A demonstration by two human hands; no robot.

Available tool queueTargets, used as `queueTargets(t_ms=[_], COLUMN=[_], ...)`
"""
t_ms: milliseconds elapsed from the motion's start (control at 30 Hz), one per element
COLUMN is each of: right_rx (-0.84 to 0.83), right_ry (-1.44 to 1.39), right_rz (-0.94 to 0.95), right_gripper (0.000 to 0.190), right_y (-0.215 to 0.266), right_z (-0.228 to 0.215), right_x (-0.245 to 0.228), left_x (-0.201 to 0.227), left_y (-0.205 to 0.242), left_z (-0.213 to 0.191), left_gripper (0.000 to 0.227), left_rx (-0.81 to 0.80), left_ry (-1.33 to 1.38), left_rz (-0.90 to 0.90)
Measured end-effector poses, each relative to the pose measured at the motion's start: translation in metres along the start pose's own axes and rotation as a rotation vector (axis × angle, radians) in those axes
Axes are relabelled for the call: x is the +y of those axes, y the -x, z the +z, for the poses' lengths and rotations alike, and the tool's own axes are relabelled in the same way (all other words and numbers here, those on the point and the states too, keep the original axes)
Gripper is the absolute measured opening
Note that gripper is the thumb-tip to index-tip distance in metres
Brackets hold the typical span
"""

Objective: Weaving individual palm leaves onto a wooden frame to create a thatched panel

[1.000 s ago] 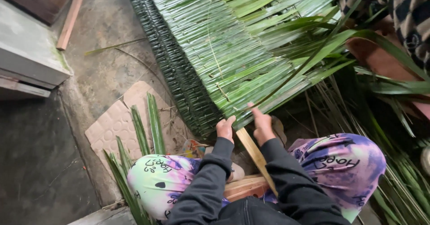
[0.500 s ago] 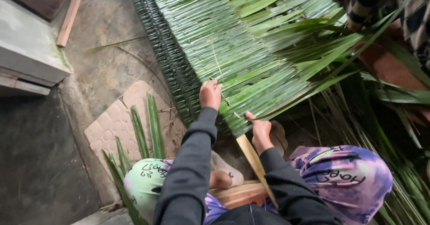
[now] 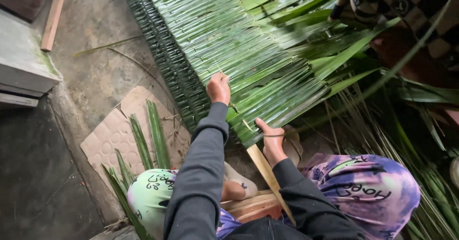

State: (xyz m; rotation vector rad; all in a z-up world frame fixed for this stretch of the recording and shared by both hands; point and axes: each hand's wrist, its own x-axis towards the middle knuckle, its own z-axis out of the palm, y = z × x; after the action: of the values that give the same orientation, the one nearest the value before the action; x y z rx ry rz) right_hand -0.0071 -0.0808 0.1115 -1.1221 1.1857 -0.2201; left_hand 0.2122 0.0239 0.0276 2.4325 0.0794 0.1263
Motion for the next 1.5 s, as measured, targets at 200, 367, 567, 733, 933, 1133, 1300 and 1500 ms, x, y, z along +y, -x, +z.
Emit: queueTargets(t_ms=[200, 367, 567, 733, 933, 1133, 1300, 1500], right_rx=[0.003, -0.025, -0.051, -0.05, -0.07, -0.055, -0.083, -0.059], right_ry=[0.039, 0.048, 0.071, 0.065, 0.023, 0.0, -0.037, -0.057], right_rz=[-0.043, 0.007, 0.031, 0.02, 0.007, 0.008, 0.029, 0.026], right_gripper=[0.067, 0.074, 0.084, 0.083, 0.08, 0.076, 0.085, 0.082], right_y=[-0.01, -0.021, -0.016, 0.005, 0.024, -0.002, 0.02, 0.003], right_z=[0.005, 0.004, -0.001, 0.001, 0.002, 0.001, 0.004, 0.005], right_x=[0.014, 0.016, 0.009, -0.008, -0.024, -0.001, -0.021, -0.003], left_x=[0.056, 0.112, 0.084, 0.057, 0.044, 0.042, 0.043, 0.03], left_y=[-0.026, -0.016, 0.12, 0.179, 0.189, 0.19, 0.189, 0.191], left_z=[-0.054, -0.17, -0.196, -0.155, -0.12, -0.109, -0.101, -0.085], left_gripper=[0.009, 0.021, 0.016, 0.01, 0.016, 0.017, 0.02, 0.017], left_rx=[0.23, 0.075, -0.169, -0.077, 0.032, 0.139, 0.169, 0.17], left_ry=[0.273, 0.398, 0.408, 0.464, 0.381, 0.301, 0.299, 0.183], left_rz=[0.0, 0.178, 0.035, 0.092, 0.279, 0.453, 0.482, 0.511])
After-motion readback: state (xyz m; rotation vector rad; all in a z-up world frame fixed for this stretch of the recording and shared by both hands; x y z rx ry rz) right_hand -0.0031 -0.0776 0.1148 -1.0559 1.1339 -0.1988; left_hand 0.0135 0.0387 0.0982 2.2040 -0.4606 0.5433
